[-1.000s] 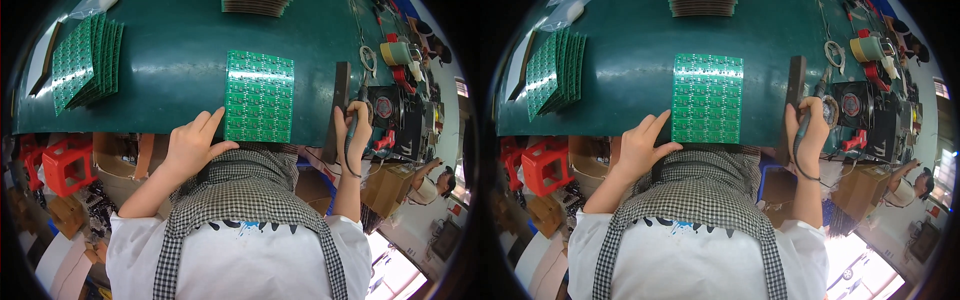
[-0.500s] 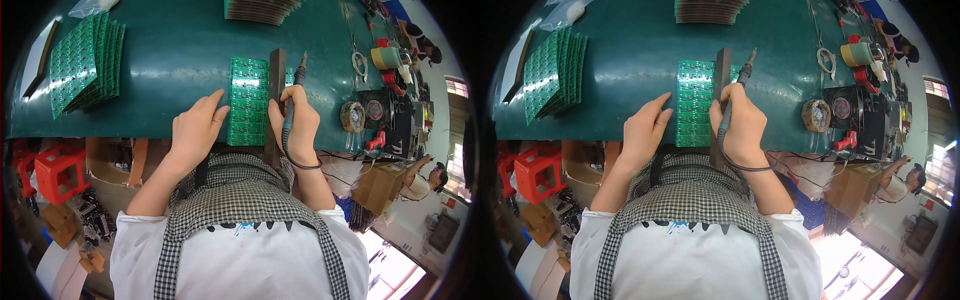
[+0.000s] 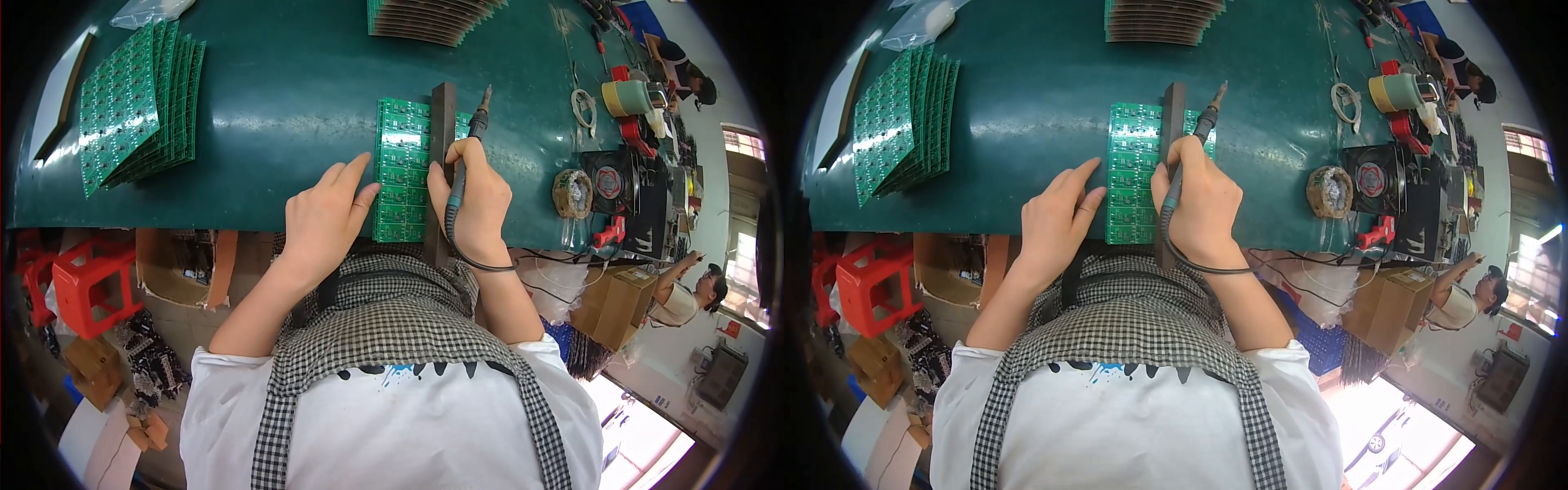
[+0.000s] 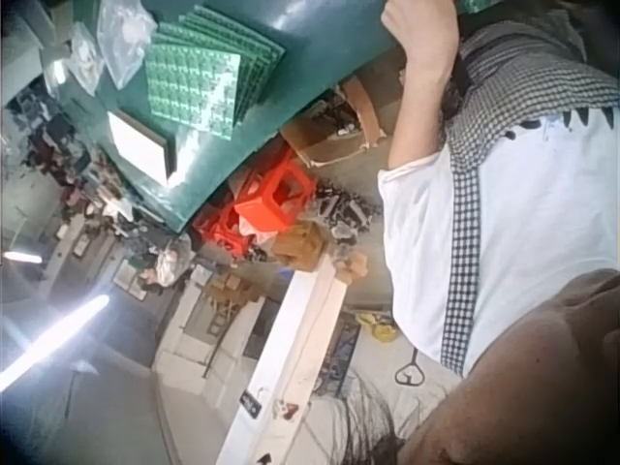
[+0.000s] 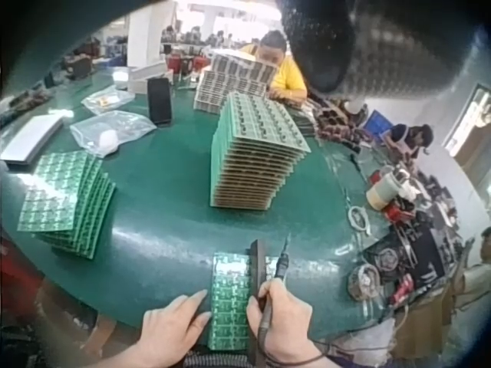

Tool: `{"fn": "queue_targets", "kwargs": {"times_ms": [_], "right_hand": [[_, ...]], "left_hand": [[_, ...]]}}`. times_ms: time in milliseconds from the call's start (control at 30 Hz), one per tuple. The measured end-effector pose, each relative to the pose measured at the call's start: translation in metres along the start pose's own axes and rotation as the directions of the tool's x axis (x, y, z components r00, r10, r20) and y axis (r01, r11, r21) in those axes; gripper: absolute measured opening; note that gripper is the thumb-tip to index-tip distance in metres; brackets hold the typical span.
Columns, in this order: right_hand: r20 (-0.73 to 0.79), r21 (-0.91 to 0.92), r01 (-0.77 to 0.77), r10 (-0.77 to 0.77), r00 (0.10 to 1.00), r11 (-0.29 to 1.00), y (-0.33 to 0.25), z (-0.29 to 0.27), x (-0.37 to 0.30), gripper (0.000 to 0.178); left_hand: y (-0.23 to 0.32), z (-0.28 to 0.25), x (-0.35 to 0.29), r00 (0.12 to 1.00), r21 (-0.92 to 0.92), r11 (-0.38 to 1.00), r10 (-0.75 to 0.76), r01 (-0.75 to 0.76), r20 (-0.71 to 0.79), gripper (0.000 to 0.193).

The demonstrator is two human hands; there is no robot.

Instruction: The person solders components on a circuit board panel using a soldering iron, lifts and turns over a panel by hand, solders another circuit board panel, and stacks the boards on the table.

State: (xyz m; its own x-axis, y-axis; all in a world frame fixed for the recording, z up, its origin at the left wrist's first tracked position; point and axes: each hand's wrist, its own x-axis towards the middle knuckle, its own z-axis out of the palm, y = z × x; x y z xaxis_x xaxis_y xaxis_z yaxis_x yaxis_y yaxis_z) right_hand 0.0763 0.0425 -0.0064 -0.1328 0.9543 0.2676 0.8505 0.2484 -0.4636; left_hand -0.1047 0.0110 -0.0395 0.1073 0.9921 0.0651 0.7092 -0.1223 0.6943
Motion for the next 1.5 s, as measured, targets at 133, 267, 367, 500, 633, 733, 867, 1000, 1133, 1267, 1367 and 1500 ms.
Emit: {"fn": "queue_targets", "kwargs": {"times_ms": [133,267,367,500,633,733,867,1000,1133,1267,1367,1500], "right_hand": [[0.003,-0.034,0.025,-0.025,1.0,0.999,0.001,0.002,0.0,0.021],[0.006,-0.047,0.028,-0.027,1.0,0.999,0.0,0.005,-0.001,0.021],[-0.004,-0.073,0.036,-0.036,0.999,0.997,0.0,0.005,-0.001,0.02],[-0.003,-0.127,0.039,-0.039,0.999,0.991,-0.001,0.003,-0.003,0.021],[-0.016,-0.107,0.029,-0.031,0.999,0.994,0.001,0.001,-0.005,0.024],[-0.033,-0.086,0.018,-0.021,0.999,0.996,0.001,-0.001,-0.007,0.025],[-0.072,0.005,-0.026,0.027,0.997,1.0,0.003,-0.002,-0.014,0.027],[-0.105,0.132,-0.033,0.047,0.993,0.991,0.009,-0.007,-0.024,0.029],[-0.126,0.216,0.024,0.004,0.992,0.976,0.014,-0.004,-0.03,0.031],[-0.12,0.259,0.083,-0.053,0.991,0.962,0.016,0.007,-0.03,0.032],[-0.128,0.256,0.091,-0.059,0.99,0.962,0.018,0.009,-0.028,0.033],[-0.107,0.249,0.058,-0.032,0.994,0.967,0.016,0.009,-0.026,0.033]], "left_hand": [[0.0,0.001,-0.001,1.0,0.006,1.0,-0.009,0.009,-0.008,0.032],[0.001,0.001,0.0,0.999,0.015,0.999,-0.034,0.034,0.016,0.032],[0.003,0.001,0.0,1.0,0.035,0.999,-0.009,0.01,-0.008,0.033],[0.006,0.001,0.0,1.0,0.053,0.999,-0.013,0.013,0.0,0.033],[0.008,0.001,0.0,1.0,0.06,0.998,-0.021,0.021,0.004,0.034],[0.009,0.001,0.0,0.999,0.079,0.996,-0.038,0.037,0.014,0.035],[0.009,-0.001,0.001,0.999,0.074,0.997,-0.023,0.021,0.026,0.037],[0.015,-0.001,0.001,0.999,0.048,0.998,-0.036,0.037,-0.011,0.036],[0.021,0.003,0.005,0.996,-0.013,0.997,-0.078,0.077,-0.045,0.036],[0.03,0.007,0.015,0.998,0.07,0.997,0.019,-0.014,-0.062,0.031],[0.037,0.012,0.021,0.991,0.184,0.976,0.127,-0.115,-0.052,0.027],[0.036,0.021,0.028,0.976,0.323,0.929,0.208,-0.178,-0.061,0.025]]}}
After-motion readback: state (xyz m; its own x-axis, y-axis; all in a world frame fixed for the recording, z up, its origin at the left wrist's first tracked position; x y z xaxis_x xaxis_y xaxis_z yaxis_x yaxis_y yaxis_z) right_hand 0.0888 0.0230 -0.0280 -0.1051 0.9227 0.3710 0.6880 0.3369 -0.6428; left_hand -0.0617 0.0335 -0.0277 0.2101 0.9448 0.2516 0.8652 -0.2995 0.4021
